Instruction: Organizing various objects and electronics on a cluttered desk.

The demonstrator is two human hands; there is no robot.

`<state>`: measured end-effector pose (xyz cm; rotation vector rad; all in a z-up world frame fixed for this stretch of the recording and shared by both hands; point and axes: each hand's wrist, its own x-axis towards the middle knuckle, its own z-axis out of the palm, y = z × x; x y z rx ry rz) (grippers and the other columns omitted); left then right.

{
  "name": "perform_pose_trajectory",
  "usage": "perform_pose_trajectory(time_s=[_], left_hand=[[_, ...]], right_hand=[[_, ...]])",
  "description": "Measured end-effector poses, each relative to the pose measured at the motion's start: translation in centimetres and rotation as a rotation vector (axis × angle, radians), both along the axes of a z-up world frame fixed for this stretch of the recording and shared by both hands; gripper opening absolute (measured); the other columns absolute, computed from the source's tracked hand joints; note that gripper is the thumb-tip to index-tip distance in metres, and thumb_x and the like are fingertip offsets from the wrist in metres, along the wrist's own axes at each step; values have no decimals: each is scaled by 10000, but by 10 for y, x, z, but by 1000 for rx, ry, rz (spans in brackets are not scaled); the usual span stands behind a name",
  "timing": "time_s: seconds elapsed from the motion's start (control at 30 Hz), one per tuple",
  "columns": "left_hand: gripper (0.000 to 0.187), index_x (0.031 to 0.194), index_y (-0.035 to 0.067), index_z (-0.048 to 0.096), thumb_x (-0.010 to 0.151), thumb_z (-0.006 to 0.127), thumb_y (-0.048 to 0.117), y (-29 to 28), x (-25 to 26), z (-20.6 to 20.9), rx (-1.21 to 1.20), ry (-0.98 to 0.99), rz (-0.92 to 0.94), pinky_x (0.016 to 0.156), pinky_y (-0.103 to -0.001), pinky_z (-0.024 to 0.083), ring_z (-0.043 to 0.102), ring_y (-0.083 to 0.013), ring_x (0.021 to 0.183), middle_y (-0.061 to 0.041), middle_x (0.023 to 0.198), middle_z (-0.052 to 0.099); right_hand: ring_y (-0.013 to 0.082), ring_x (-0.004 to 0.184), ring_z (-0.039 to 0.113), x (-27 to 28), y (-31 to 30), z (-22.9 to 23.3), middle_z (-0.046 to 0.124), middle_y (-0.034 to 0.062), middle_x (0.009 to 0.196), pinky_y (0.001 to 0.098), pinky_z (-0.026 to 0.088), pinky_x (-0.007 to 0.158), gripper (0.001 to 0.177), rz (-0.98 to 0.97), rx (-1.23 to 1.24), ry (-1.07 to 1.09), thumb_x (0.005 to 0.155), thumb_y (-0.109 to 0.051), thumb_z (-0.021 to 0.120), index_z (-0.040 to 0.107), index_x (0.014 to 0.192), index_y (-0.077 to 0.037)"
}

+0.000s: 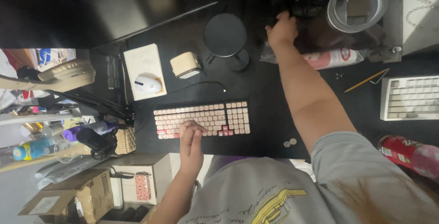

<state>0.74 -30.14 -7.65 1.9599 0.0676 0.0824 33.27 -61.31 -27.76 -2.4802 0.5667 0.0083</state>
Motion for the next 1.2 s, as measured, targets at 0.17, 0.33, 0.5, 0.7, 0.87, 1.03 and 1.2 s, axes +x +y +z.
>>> perform_pose_trajectory(time_s=[0.17, 0.33, 0.5, 0.7, 0.87, 1.03, 1.2], left_hand=[[199, 938, 14, 645, 1043, 500, 98, 0, 1, -8, -57, 15, -13, 1018, -348, 395, 497, -232, 1110, -100, 1056, 552], [201, 946, 13, 648, 1047, 498, 102, -1, 2, -17, -51, 10, -37, 1039, -350, 391, 502, -234, 1105, -98, 1062, 561], [197, 943, 21, 646, 1046, 505, 111, -1, 4, -17, -83, 26, -30, 1044, -354, 397, 513, -239, 1123, -101, 1096, 547], [180, 939, 26, 649, 1040, 525, 111, -2, 6, -21, -93, 37, -32, 1012, -353, 411, 518, -237, 1097, -96, 1093, 555], [185, 927, 25, 629, 1049, 522, 115, 3, 2, -23, -68, 20, -42, 1004, -347, 415, 528, -228, 1064, -88, 1045, 577], [185, 922, 20, 616, 1054, 521, 109, 11, -8, -30, -88, 25, -12, 972, -331, 425, 530, -219, 1035, -93, 1046, 566], [171, 942, 12, 612, 1055, 531, 111, 19, -16, -31, -93, -8, -8, 977, -325, 428, 536, -214, 1035, -88, 1055, 577]], right_hand=[[312, 1091, 651, 11, -12, -28, 687, 160, 1164, 464, 527, 955, 341, 28, 224, 96, 855, -145, 789, 599, 1128, -68], [255, 983, 661, 4, -21, -32, 675, 110, 1063, 401, 566, 848, 439, -42, 487, 25, 795, -16, 735, 544, 1188, -58], [201, 838, 662, -18, -17, -18, 672, 56, 991, 351, 544, 738, 423, -31, 1211, 93, 881, 43, 624, 647, 1290, -63], [239, 827, 689, -24, 32, -60, 725, 147, 995, 376, 539, 749, 334, 40, 815, -83, 952, -64, 559, 662, 1269, -83], [346, 1062, 681, -34, 61, 1, 707, 194, 1126, 428, 545, 915, 505, 51, 305, -118, 819, -277, 841, 615, 1179, -5], [406, 1268, 514, -37, 69, 47, 488, 255, 1355, 427, 453, 1046, 899, 7, 38, 175, 672, -383, 941, 483, 1305, 61], [428, 1338, 358, -41, 63, 38, 339, 193, 1457, 568, 370, 1034, 894, -32, -250, 201, 665, -459, 906, 514, 1324, 1]])
